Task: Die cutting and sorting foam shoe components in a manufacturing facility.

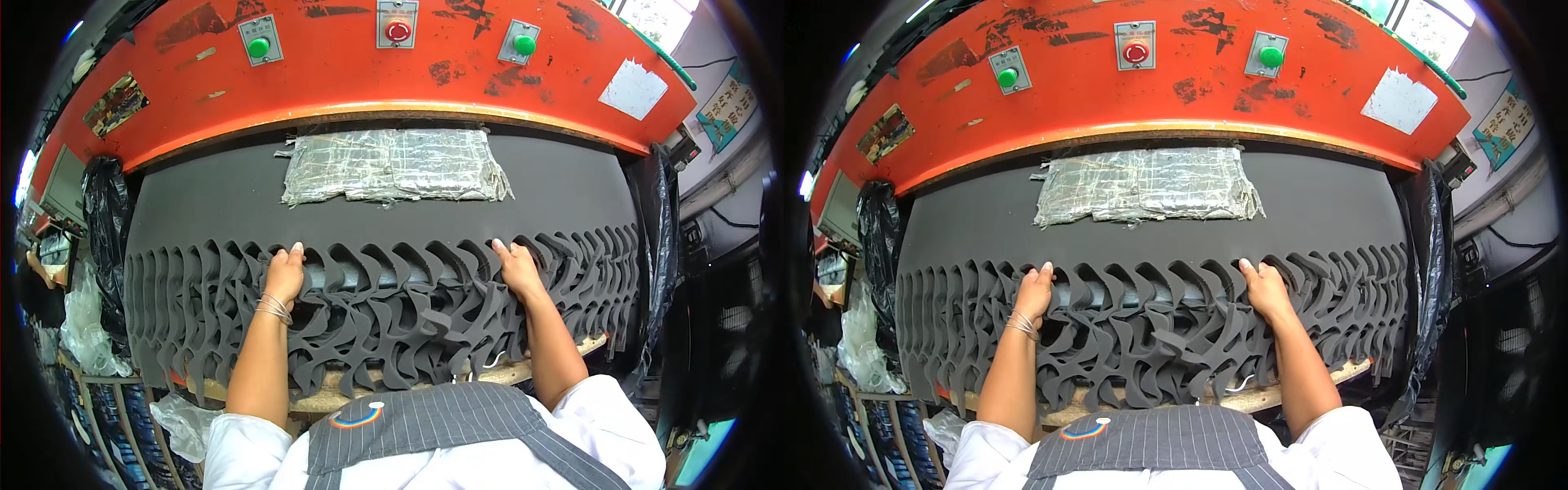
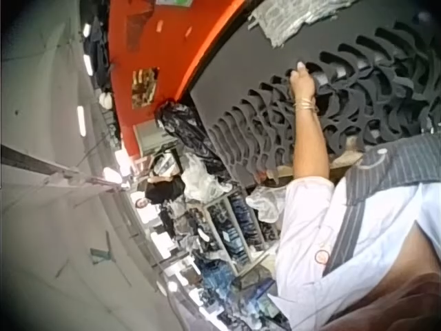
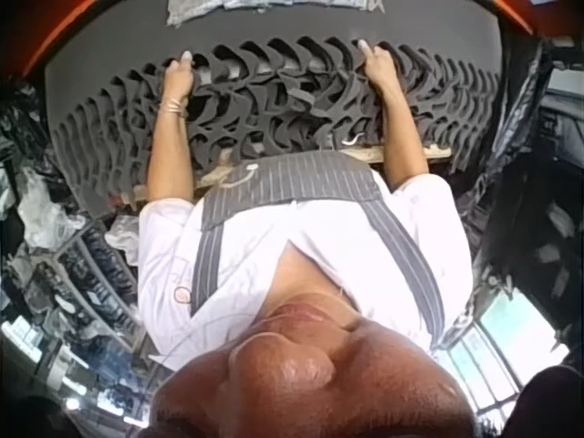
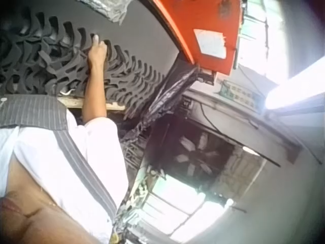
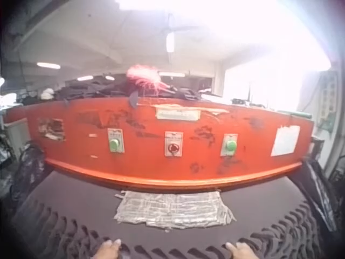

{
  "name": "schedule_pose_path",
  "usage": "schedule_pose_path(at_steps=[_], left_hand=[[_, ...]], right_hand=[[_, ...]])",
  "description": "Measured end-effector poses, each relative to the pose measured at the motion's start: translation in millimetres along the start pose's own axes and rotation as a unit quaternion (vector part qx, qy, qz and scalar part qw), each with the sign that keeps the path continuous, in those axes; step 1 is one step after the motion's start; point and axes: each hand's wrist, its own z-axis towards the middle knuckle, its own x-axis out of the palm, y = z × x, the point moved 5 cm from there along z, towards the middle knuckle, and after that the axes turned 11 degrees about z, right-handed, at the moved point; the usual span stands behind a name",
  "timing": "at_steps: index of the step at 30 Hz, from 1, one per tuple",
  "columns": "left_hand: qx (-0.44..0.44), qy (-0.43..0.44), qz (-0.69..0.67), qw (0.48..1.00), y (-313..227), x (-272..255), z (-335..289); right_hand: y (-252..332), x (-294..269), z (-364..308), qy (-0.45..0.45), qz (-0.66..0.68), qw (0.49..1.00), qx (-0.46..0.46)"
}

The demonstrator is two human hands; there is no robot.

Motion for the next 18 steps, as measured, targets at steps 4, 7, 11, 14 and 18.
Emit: schedule_pose_path(at_steps=[4,7,11,14,18], left_hand=[[-0.01,-0.007,0.011,1.0,6.1,-6.7,-1.4],[-0.007,-0.009,0.03,0.999,-7.0,-3.2,-7.0],[0.003,-0.012,-0.007,1.0,3.2,-6.4,-18.3],[0.107,0.079,0.222,0.966,-1.2,-0.9,-59.5],[0.073,0.25,0.259,0.93,31.4,2.7,-90.9]], right_hand=[[5.5,1.9,-1.7,0.041,-0.034,0.999,-0.004],[-4.3,-5.0,3.1,0.049,-0.072,0.996,0.012],[20.6,-29.9,-15.3,0.077,-0.081,0.994,-0.008],[52.9,-76.5,-83.2,-0.072,0.055,0.911,-0.403],[16.1,-104.3,-176.9,0.126,0.025,0.861,-0.492]])
